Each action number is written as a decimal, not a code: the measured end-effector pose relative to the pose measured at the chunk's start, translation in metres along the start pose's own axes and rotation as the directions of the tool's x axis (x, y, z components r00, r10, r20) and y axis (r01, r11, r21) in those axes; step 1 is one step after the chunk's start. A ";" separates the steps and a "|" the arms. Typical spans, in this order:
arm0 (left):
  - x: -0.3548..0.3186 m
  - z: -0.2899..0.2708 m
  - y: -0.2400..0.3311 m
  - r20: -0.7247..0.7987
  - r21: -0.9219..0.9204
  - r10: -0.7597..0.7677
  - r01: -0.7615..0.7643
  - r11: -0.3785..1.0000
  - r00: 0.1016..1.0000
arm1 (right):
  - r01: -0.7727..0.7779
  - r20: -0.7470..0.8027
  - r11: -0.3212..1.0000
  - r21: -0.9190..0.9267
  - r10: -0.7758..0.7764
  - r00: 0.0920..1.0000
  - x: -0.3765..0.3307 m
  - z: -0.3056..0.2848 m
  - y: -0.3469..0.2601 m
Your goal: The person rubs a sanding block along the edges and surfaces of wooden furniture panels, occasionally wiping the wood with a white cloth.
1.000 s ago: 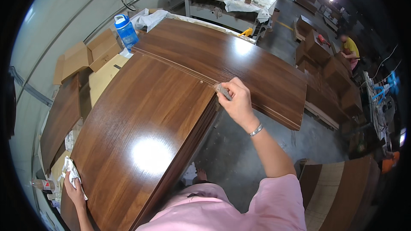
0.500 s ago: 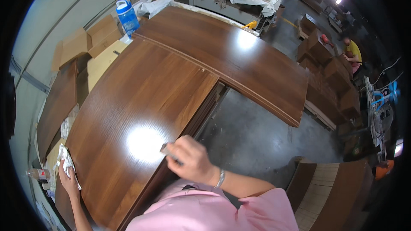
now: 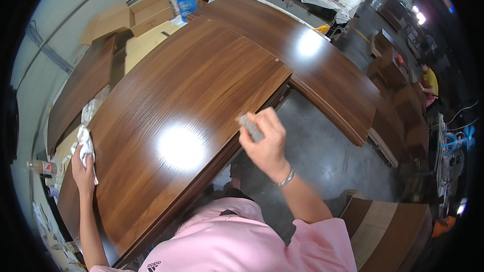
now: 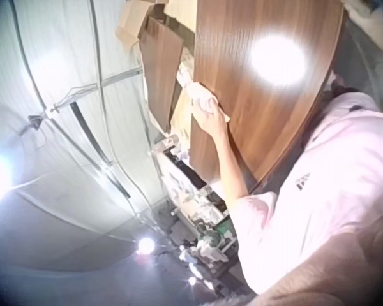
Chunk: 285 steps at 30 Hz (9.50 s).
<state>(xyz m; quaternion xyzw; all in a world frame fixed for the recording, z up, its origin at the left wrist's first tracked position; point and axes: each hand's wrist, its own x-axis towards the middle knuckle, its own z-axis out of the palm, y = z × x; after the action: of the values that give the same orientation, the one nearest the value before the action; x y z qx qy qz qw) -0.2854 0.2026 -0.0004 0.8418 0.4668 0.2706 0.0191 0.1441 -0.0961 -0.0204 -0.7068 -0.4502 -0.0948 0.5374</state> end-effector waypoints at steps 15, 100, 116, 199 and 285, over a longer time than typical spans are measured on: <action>-0.045 -0.069 -0.150 0.110 -0.113 0.239 -0.227 0.967 0.965 | 0.182 0.101 0.969 0.167 -0.200 0.975 -0.199 0.125 -0.250; -0.100 -0.146 -0.247 0.093 -0.054 0.224 -0.220 0.974 0.970 | -0.117 -0.035 0.946 -0.303 0.111 0.993 -0.307 0.050 -0.321; -0.177 -0.111 0.003 0.315 -0.311 0.422 -0.328 0.892 0.850 | -0.285 0.034 0.810 0.513 0.313 0.949 -0.084 0.046 -0.169; -0.348 -0.253 -0.115 -0.273 0.374 -0.473 0.545 0.750 0.838 | -0.436 0.395 0.576 0.691 0.204 0.896 -0.006 0.135 -0.069; -0.389 -0.245 -0.113 -0.089 0.252 -0.345 0.357 0.900 0.934 | -0.460 0.441 0.639 0.616 0.204 0.874 0.003 0.119 -0.055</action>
<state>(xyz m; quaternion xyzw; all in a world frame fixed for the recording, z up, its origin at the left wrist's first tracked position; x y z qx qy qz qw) -0.6517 -0.0972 0.0062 0.7330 0.6429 0.2155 -0.0546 0.0635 0.0068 -0.0300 -0.5237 -0.3951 0.3064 0.6897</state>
